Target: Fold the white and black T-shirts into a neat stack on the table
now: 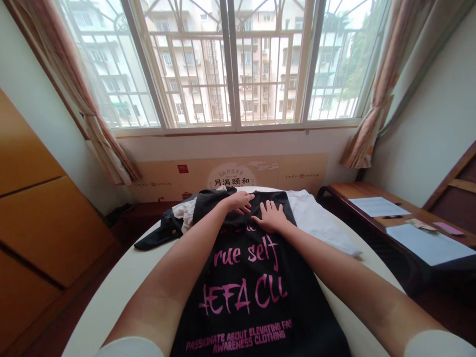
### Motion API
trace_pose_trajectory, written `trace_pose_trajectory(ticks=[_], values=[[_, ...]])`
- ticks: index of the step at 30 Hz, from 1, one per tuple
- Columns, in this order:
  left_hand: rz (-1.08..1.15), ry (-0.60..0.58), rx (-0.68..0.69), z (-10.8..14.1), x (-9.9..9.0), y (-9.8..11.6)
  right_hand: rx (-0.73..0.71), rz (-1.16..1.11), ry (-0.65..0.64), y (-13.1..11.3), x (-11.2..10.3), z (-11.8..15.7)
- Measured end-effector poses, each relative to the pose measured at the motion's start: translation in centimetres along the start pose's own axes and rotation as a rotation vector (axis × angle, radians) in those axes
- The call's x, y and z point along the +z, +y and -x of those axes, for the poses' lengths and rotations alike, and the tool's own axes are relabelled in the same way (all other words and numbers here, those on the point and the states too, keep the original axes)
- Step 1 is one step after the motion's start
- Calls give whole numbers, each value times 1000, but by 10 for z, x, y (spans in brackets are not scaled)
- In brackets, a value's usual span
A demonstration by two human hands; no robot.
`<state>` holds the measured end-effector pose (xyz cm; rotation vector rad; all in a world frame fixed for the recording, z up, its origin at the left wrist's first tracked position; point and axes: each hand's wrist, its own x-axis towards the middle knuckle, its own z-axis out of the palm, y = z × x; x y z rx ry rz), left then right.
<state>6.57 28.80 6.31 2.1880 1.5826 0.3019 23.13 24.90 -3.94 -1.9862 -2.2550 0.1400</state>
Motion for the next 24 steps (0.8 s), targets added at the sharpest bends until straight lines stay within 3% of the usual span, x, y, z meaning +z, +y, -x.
trace_pose_trajectory(ticks=[5, 10, 13, 19, 24], values=[[-185, 219, -30, 5, -27, -54, -21, 0, 10, 1, -1, 1], [-391, 275, -136, 10, -52, -97, -25, 34, 39, -4, -4, 5], [-496, 319, -202, 6, -54, -105, -126, 37, 132, -8, -9, 12], [-488, 499, -256, -15, -48, -102, -559, -74, 223, -28, -18, 31], [-462, 538, -302, -23, -45, -103, -541, 94, 225, -44, -29, 25]])
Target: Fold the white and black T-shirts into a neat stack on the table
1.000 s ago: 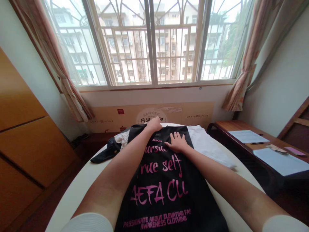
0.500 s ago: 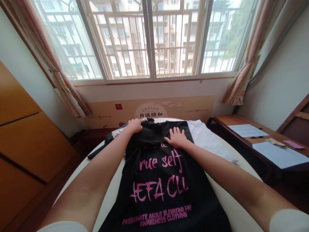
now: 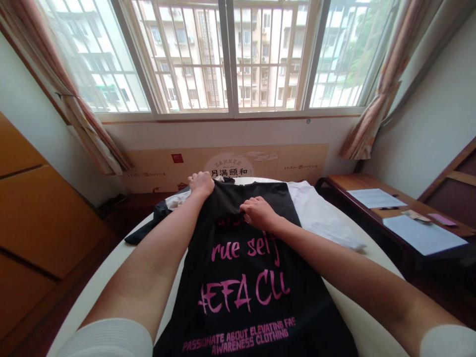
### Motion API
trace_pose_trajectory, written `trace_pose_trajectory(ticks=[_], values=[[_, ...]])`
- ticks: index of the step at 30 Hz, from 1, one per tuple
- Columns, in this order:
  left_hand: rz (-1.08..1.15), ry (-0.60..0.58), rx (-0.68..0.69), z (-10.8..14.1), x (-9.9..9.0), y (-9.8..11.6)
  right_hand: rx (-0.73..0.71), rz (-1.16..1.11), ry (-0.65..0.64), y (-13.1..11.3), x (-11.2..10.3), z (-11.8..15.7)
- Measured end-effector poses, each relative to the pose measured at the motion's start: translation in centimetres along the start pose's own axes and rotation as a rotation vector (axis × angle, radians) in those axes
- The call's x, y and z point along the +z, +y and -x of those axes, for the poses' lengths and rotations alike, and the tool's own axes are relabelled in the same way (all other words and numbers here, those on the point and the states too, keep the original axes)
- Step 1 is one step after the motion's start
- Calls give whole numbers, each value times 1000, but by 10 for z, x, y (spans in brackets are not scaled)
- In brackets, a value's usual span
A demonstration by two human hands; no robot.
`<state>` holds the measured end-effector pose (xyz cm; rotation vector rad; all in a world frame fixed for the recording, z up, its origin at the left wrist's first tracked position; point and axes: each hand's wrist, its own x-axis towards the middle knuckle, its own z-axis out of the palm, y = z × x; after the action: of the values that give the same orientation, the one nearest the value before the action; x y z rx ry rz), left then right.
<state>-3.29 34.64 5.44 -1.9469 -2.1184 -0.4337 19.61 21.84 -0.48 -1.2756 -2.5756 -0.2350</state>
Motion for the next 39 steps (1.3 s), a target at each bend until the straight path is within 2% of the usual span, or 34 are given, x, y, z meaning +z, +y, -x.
trace_pose_trajectory(ticks=[5, 11, 14, 16, 18, 22, 25, 28, 31, 35, 39], values=[[-10, -6, -37, 6, 7, -10, 20, 139, 85, 10, -16, -5], [-28, 38, -7, 19, 7, -7, -90, 109, -119, 9, -5, 2], [16, 138, 60, 39, -3, -6, -30, 76, -102, -1, -6, 7], [64, 205, 119, 60, -10, -13, -35, 6, -51, -17, -14, 16], [116, 207, 233, 85, -15, -25, -140, -124, -9, -44, -25, 30], [131, 19, 510, 123, -13, -50, -555, -378, 1, -118, -51, 66], [72, -46, 532, 133, -4, -59, -734, -410, -23, -169, -64, 84], [39, -35, 546, 137, 4, -62, -787, -385, -78, -203, -64, 89], [29, 30, 561, 141, 13, -65, -774, -307, -140, -224, -56, 85], [29, 78, 565, 146, 22, -69, -832, -259, -187, -234, -52, 83], [32, 72, 549, 146, 26, -69, -909, -416, -385, -235, -51, 91]])
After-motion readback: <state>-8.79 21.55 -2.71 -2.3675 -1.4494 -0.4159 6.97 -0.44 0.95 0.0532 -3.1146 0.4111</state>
